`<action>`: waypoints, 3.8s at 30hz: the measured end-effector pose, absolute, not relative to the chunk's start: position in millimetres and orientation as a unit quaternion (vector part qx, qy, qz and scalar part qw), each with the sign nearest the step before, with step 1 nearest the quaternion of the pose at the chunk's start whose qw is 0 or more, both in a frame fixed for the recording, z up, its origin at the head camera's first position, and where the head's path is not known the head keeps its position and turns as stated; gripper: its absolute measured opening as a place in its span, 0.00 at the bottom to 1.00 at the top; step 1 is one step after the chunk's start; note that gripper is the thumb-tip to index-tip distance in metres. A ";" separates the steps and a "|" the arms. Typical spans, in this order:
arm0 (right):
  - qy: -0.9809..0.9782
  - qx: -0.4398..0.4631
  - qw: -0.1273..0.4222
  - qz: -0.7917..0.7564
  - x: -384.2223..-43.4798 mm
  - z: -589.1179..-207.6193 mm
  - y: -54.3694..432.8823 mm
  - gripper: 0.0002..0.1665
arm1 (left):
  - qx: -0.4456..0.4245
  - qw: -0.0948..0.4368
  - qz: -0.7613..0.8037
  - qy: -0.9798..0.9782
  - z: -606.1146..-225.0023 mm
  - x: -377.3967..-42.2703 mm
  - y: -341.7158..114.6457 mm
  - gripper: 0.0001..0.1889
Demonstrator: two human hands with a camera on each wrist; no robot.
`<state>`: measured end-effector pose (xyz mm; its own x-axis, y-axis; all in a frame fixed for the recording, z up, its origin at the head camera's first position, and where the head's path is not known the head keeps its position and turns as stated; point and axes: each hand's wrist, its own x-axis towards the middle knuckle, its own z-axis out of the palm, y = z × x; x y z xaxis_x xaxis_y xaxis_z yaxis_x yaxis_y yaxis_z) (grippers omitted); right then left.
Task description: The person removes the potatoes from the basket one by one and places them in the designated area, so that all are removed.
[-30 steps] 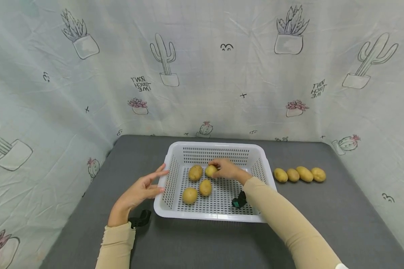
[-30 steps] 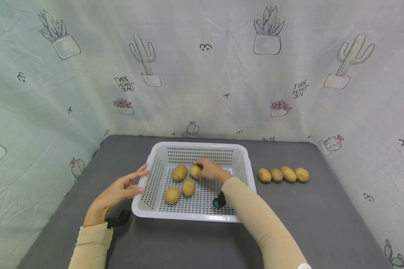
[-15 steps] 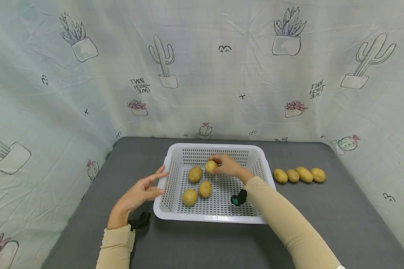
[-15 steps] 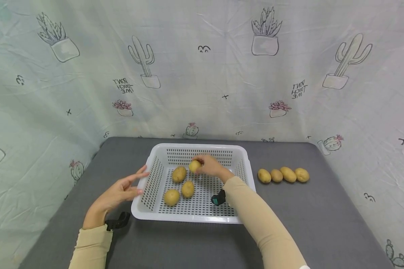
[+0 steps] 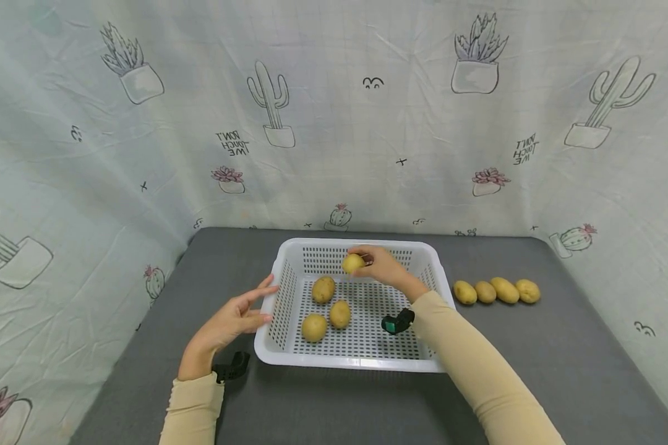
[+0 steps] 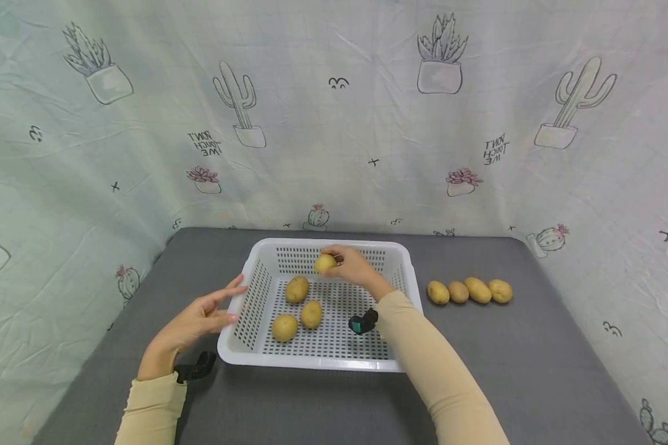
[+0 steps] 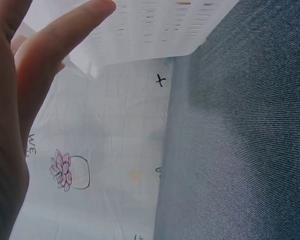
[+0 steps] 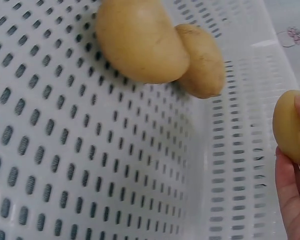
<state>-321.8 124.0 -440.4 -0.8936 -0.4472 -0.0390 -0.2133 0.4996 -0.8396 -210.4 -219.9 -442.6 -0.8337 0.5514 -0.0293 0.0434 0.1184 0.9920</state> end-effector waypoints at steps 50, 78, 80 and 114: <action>0.696 -0.166 -0.053 -0.696 -259.9 -377.1 202.9 0.33 | 0.191 0.198 0.621 0.734 -441.8 -208.0 -220.4 0.34; 0.705 -0.078 -0.124 -0.694 -194.1 -427.2 302.4 0.28 | 0.191 0.199 0.622 0.733 -441.7 -207.6 -218.9 0.34; 0.713 -0.059 -0.115 -0.689 -190.7 -436.4 308.7 0.29 | 0.191 0.198 0.623 0.732 -441.1 -207.7 -219.5 0.34; 0.883 -0.005 -0.032 -0.468 -181.1 -511.5 321.2 0.36 | 0.203 0.204 0.639 0.714 -441.9 -208.7 -219.9 0.35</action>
